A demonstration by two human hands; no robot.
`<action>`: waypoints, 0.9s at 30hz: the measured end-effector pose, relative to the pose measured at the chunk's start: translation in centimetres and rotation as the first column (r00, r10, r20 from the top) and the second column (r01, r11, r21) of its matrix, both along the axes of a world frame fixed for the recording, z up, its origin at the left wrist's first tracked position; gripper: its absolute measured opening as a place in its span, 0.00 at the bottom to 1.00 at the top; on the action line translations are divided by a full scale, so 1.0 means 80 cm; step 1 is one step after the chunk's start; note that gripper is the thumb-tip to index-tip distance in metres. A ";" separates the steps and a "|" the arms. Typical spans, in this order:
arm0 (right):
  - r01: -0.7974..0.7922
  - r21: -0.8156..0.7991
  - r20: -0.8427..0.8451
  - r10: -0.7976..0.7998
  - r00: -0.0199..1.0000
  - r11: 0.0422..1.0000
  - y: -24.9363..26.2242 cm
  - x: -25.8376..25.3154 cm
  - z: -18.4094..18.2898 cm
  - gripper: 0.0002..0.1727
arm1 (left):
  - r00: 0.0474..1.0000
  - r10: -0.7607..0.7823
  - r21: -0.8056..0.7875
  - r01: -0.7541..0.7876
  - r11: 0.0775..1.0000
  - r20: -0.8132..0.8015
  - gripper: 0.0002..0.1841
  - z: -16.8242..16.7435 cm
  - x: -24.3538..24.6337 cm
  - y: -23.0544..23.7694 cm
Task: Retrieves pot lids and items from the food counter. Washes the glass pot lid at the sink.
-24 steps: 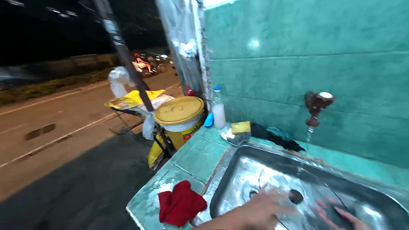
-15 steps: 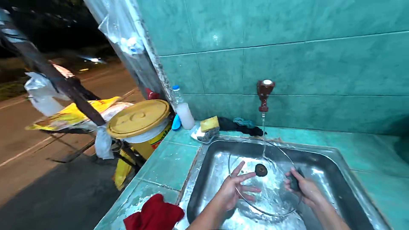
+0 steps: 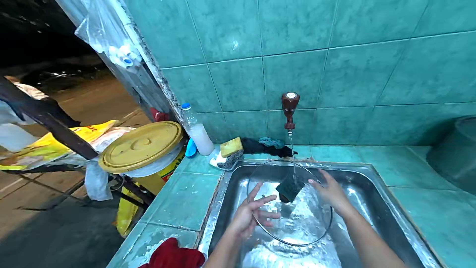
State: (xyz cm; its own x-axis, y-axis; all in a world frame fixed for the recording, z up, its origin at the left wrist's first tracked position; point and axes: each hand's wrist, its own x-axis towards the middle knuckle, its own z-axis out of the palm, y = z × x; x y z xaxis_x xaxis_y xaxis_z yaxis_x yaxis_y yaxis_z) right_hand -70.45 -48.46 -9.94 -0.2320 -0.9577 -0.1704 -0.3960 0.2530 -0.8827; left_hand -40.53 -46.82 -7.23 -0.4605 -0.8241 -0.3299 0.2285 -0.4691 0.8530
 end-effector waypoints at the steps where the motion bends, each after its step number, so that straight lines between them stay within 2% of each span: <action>1: 0.023 0.076 0.227 -0.039 0.973 0.997 0.004 0.000 0.000 0.33 | 1.000 -0.008 -0.006 0.008 1.000 -0.013 0.33 0.000 0.012 -0.007; 2: -0.016 0.138 0.469 -0.051 0.882 0.990 0.011 0.006 0.000 0.27 | 1.000 -0.006 -0.013 0.006 1.000 -0.007 0.30 -0.001 0.021 -0.014; 3: -0.077 0.154 0.687 -0.050 0.725 0.985 0.018 0.014 0.000 0.27 | 0.999 0.025 -0.026 -0.024 0.999 0.041 0.28 -0.002 0.025 -0.021; 4: -0.104 0.142 0.810 -0.056 0.583 0.984 0.024 0.024 0.002 0.29 | 0.984 0.102 -0.064 -0.094 0.994 0.145 0.27 -0.001 0.025 -0.027; 5: -0.088 0.130 0.855 -0.067 0.514 0.988 0.028 0.033 0.005 0.30 | 0.934 0.214 -0.154 -0.175 0.972 0.286 0.28 -0.002 0.023 -0.034; 6: -0.056 0.115 0.866 -0.072 0.495 0.992 0.031 0.040 0.009 0.31 | 0.835 0.319 -0.307 -0.191 0.932 0.449 0.32 -0.004 0.021 -0.042; 8: 0.009 0.086 0.831 -0.077 0.551 0.996 0.037 0.052 0.021 0.30 | 0.631 0.438 -0.589 0.037 0.808 0.641 0.44 -0.007 0.013 -0.055; 9: 0.051 0.079 0.794 -0.094 0.601 0.996 0.040 0.060 0.028 0.30 | 0.577 0.465 -0.654 0.166 0.738 0.671 0.46 -0.005 -0.003 -0.057; 10: 0.085 0.071 0.750 -0.110 0.653 0.994 0.044 0.069 0.037 0.29 | 0.561 0.452 -0.672 0.278 0.687 0.694 0.44 -0.003 -0.024 -0.056; 12: 0.123 0.057 0.682 -0.128 0.720 0.991 0.053 0.086 0.046 0.29 | 0.586 0.364 -0.662 0.442 0.606 0.724 0.38 -0.004 -0.075 -0.047; 14: 0.143 0.036 0.648 -0.132 0.750 0.989 0.063 0.100 0.054 0.28 | 0.619 0.272 -0.652 0.544 0.528 0.737 0.33 -0.012 -0.117 -0.044; 17: 0.166 -0.019 0.637 -0.117 0.762 0.986 0.080 0.106 0.057 0.26 | 0.645 0.334 -0.721 0.551 0.420 0.687 0.30 -0.025 -0.128 -0.061; 19: 0.143 -0.043 0.643 -0.082 0.762 0.989 0.092 0.103 0.055 0.27 | 0.631 0.436 -0.763 0.464 0.450 0.641 0.32 -0.034 -0.117 -0.083; 21: 0.151 -0.038 0.648 -0.090 0.756 0.988 0.095 0.101 0.054 0.27 | 0.633 0.451 -0.767 0.411 0.493 0.629 0.37 -0.032 -0.120 -0.090; 22: 0.162 -0.022 0.652 -0.108 0.751 0.987 0.095 0.102 0.053 0.27 | 0.667 0.419 -0.772 0.407 0.488 0.616 0.37 -0.029 -0.129 -0.081; 25: 0.218 0.011 0.659 -0.171 0.732 0.976 0.090 0.102 0.048 0.25 | 0.837 0.195 -0.829 0.421 0.369 0.512 0.32 -0.019 -0.149 -0.051; 27: 0.207 0.021 0.684 -0.165 0.711 0.978 0.093 0.092 0.046 0.27 | 0.872 0.084 -0.840 0.433 0.326 0.482 0.31 -0.014 -0.143 -0.060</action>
